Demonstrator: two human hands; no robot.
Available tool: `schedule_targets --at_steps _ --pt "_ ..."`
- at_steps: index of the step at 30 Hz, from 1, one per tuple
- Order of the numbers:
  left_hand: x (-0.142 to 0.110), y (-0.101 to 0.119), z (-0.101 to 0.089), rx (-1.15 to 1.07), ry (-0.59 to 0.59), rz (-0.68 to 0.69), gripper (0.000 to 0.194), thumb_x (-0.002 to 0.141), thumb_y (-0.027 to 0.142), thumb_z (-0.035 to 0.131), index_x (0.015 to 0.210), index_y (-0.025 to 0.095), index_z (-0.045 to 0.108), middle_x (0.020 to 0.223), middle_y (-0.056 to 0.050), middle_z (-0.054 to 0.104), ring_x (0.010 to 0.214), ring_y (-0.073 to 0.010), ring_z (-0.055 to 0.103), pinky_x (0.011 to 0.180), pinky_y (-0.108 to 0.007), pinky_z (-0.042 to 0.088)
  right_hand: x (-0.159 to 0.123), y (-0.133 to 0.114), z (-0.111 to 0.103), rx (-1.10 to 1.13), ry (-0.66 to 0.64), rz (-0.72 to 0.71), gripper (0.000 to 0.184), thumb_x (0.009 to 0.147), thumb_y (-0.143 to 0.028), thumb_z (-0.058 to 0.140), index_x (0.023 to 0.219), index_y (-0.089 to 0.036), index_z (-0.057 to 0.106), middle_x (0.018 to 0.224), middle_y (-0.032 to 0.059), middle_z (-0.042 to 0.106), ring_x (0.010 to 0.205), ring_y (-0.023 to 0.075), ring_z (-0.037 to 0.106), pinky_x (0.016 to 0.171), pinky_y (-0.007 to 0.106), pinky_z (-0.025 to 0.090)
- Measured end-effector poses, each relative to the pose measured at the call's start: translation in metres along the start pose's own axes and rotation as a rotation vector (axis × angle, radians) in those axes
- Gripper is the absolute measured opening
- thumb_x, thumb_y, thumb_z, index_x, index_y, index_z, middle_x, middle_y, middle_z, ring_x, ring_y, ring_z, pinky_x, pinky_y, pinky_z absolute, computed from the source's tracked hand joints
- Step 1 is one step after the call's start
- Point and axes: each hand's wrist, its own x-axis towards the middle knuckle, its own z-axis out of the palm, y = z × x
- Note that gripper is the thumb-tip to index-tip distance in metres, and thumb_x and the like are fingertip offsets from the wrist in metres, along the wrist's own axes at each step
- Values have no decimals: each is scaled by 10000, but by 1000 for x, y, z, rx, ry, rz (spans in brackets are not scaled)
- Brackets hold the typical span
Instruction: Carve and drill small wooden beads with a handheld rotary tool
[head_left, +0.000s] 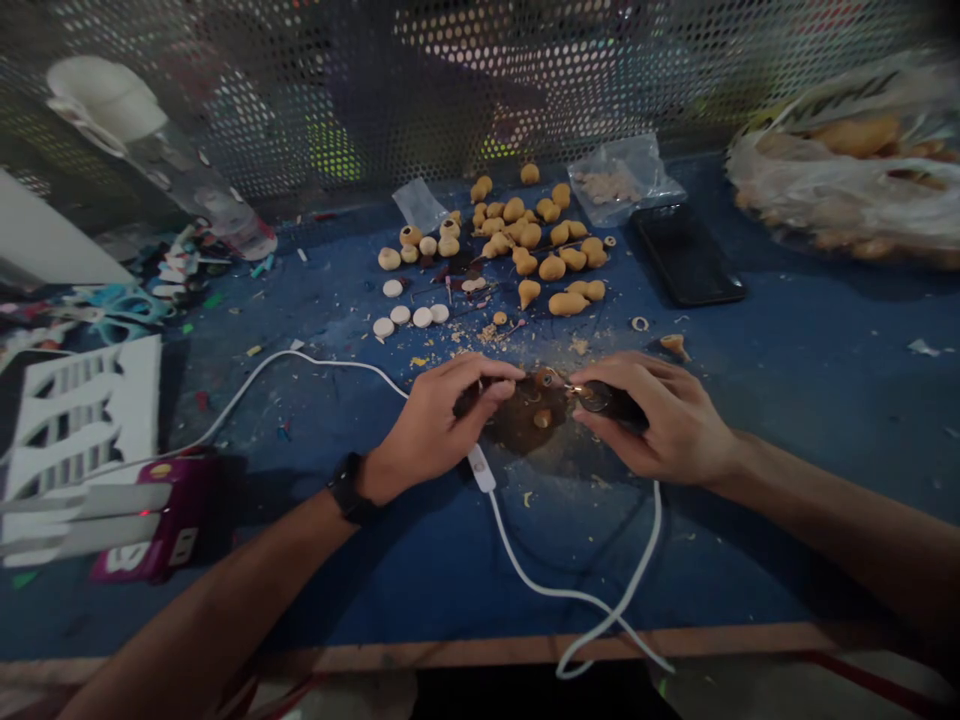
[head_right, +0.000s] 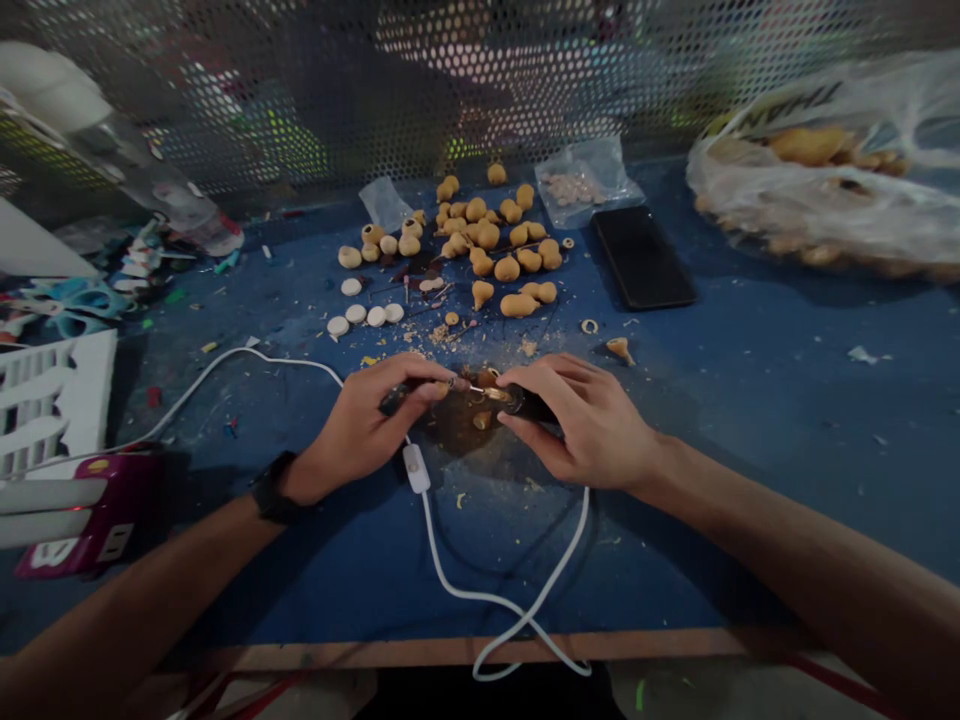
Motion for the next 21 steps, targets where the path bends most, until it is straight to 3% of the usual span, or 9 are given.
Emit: schedule_targets --at_steps 5,10,16,21 --pt "2 -7 -2 -357 87 -209 358 1108 452 485 1034 196 723 812 -17 653 663 -106 580 624 -238 481 -1 0 0 -1 -10 -3 236 1014 -242 630 1245 -204 594 983 127 787 864 284 772 774 422 654" --pt "3 -10 4 -533 196 -252 471 1062 591 519 855 193 661 664 18 507 569 -105 437 542 -256 389 -1 1 1 21 -20 -4 246 1010 -248 638 1251 -225 595 1004 110 789 885 281 768 781 423 652" --pt "7 -7 5 -547 276 -297 559 1013 661 563 699 199 556 560 57 364 476 -86 357 479 -252 342 -3 2 4 57 -22 -12 246 999 -237 648 1238 -193 615 1015 133 787 914 294 766 805 431 643" --pt "4 -8 3 -425 284 -288 602 1031 618 554 615 207 412 565 44 369 480 -81 333 462 -260 285 -3 2 4 71 -25 -5 259 993 -233 658 1246 -195 620 1032 139 789 924 301 764 802 442 643"
